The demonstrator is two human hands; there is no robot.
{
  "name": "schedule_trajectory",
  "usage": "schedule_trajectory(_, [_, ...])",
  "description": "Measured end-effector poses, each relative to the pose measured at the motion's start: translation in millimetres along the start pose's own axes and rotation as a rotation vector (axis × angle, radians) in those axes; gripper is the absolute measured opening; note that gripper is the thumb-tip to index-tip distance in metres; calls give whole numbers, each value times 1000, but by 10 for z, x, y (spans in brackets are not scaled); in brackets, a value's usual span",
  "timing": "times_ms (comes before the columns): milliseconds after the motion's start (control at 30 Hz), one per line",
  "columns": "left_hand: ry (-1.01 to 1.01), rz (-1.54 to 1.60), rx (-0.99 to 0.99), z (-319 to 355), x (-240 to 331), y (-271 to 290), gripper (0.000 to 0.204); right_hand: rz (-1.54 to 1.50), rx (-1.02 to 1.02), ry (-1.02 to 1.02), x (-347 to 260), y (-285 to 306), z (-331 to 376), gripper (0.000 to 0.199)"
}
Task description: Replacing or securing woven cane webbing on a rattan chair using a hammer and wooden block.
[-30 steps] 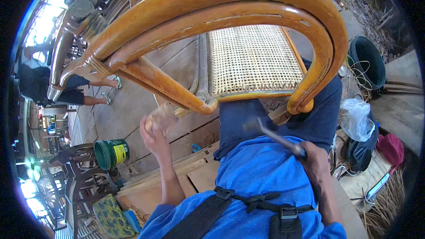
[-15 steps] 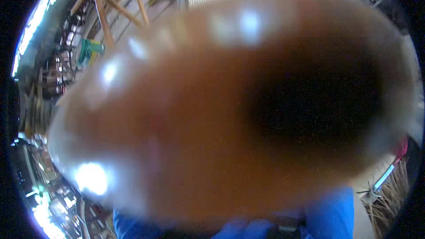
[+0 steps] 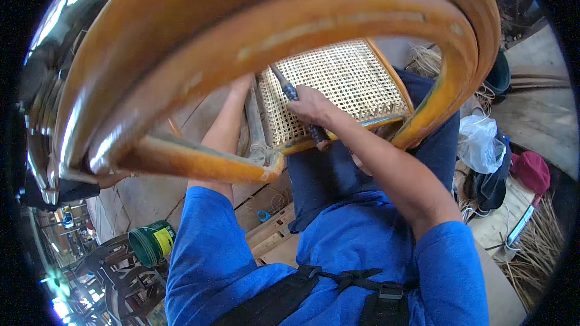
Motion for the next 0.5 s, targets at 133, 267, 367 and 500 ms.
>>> schedule_trajectory(133, [243, 60, -149, -59, 595, 211, 47, 44, -40, 17, -174, 364, -29, 27])
schedule_trajectory(267, [296, 17, 25, -229, 506, 270, 45, 333, -69, 180, -592, 841, -106, 28])
schedule_trajectory(367, [216, -95, 64, -319, 551, 83, 40, 404, -29, 140, -710, 1306, -272, 29])
schedule_trajectory(500, [113, -192, -38, -409, 805, -177, 35, 171, 184, 242, -390, 1431, -184, 28])
Point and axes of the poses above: each hand's wrist, its own z-axis away from the middle knuckle, its own y-axis out of the back of the hand, x = y × z, the point moved 3 cm from there along -z, towards the middle knuckle, and after that the axes turned 8 degrees about y, right-handed, at the moved point
